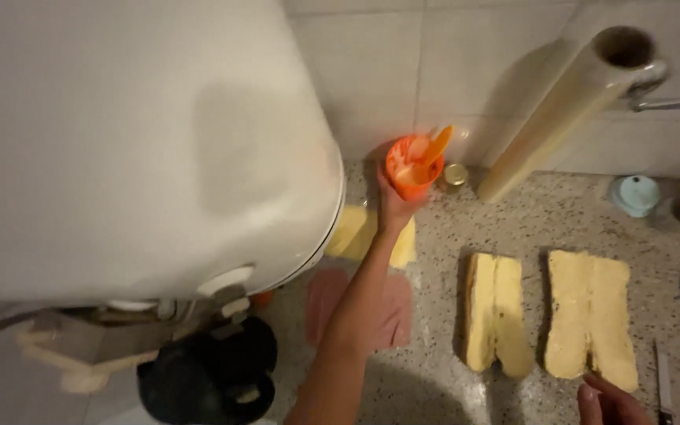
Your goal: The person slices two bread rolls lengthwise on a kitchen counter. They then use a spatula to spread a creamy substance from an orange container onto the cut surfaces of the bread. Finally, they place slices of ham onto the prepared bread.
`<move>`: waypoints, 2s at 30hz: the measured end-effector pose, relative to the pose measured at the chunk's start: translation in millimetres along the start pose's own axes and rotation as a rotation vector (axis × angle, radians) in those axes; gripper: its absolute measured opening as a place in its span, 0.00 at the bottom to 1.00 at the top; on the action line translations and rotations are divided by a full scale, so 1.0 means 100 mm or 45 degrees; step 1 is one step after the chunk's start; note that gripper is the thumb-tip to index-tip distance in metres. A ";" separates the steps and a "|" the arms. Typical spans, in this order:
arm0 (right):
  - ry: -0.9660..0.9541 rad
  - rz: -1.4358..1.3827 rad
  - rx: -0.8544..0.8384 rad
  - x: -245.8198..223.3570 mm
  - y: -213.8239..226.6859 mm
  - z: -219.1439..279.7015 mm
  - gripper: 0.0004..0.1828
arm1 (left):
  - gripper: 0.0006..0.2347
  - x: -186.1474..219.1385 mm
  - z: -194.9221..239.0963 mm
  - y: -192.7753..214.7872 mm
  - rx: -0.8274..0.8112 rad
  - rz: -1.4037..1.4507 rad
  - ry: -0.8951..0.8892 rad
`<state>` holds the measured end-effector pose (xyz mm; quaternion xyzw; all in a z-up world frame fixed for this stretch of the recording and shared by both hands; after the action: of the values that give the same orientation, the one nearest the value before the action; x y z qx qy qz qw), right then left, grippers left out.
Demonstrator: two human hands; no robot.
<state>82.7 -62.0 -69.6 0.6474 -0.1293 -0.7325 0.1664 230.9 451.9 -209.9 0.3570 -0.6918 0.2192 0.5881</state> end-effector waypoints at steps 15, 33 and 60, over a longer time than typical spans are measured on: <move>0.367 0.920 -0.611 -0.33 -0.82 0.05 0.18 | 0.10 1.04 2.51 2.15 0.048 -0.727 0.215; 0.580 0.833 -0.668 0.04 -0.69 0.32 0.13 | 0.05 1.07 1.92 1.20 -0.461 -0.955 0.098; 0.547 0.870 -0.948 -0.14 -1.07 0.56 0.13 | 0.26 0.96 2.85 0.95 -0.954 -1.061 -0.010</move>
<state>20.9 39.4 -93.3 0.6008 -0.0274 -0.4844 0.6353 -33.5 284.4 -165.7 0.3677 -0.5250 -0.2940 0.7090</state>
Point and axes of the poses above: each hand's wrist, its own z-axis away from the middle knuckle, its own y-axis out of the back of the hand, x = y × z, the point moved 9 cm from there along -z, towards the middle knuckle, and after that the axes turned 4 degrees about -x, right-handed, at the moved point
